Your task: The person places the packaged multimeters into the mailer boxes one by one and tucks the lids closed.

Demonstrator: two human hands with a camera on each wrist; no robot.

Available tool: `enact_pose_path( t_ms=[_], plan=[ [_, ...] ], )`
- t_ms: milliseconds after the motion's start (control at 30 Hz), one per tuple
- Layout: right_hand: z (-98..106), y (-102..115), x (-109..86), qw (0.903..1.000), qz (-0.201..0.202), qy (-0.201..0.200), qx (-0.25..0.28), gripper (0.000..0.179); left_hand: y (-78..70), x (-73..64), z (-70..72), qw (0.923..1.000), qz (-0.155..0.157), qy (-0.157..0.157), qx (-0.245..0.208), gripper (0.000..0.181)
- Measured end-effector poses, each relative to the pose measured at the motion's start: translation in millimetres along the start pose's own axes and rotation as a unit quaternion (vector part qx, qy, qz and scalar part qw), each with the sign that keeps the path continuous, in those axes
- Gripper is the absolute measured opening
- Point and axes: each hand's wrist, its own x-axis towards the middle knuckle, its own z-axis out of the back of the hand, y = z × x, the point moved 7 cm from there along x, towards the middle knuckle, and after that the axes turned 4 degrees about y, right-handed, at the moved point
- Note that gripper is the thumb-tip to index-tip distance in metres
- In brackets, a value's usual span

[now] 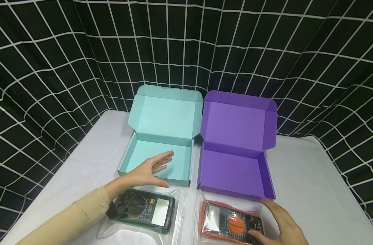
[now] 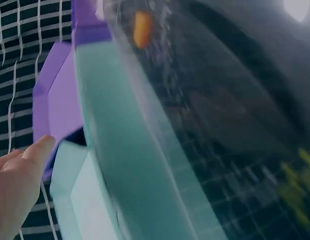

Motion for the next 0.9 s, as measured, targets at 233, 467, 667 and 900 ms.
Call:
enact_pose_path(
  t_ms=[233,467,667,900],
  plan=[
    [-4.0,17.0,2.5,0.9988,0.046,0.008,0.012,0.097,4.7,36.2,-28.5,0.9975,0.047,0.042,-0.031,0.099],
    [-10.8,27.6,1.9,0.997,0.075,0.017,-0.001,0.098,17.0,58.6,-51.9,0.9925,0.1,0.054,-0.046,0.1],
    [-18.1,35.2,1.7,0.9908,0.132,0.01,-0.03,0.095,25.2,74.7,-65.4,0.9902,0.132,0.03,-0.034,0.105],
    [-26.9,40.5,0.7,0.9772,0.211,0.002,-0.027,0.093,28.1,91.8,-74.2,0.9874,0.157,0.009,-0.015,0.115]
  ],
)
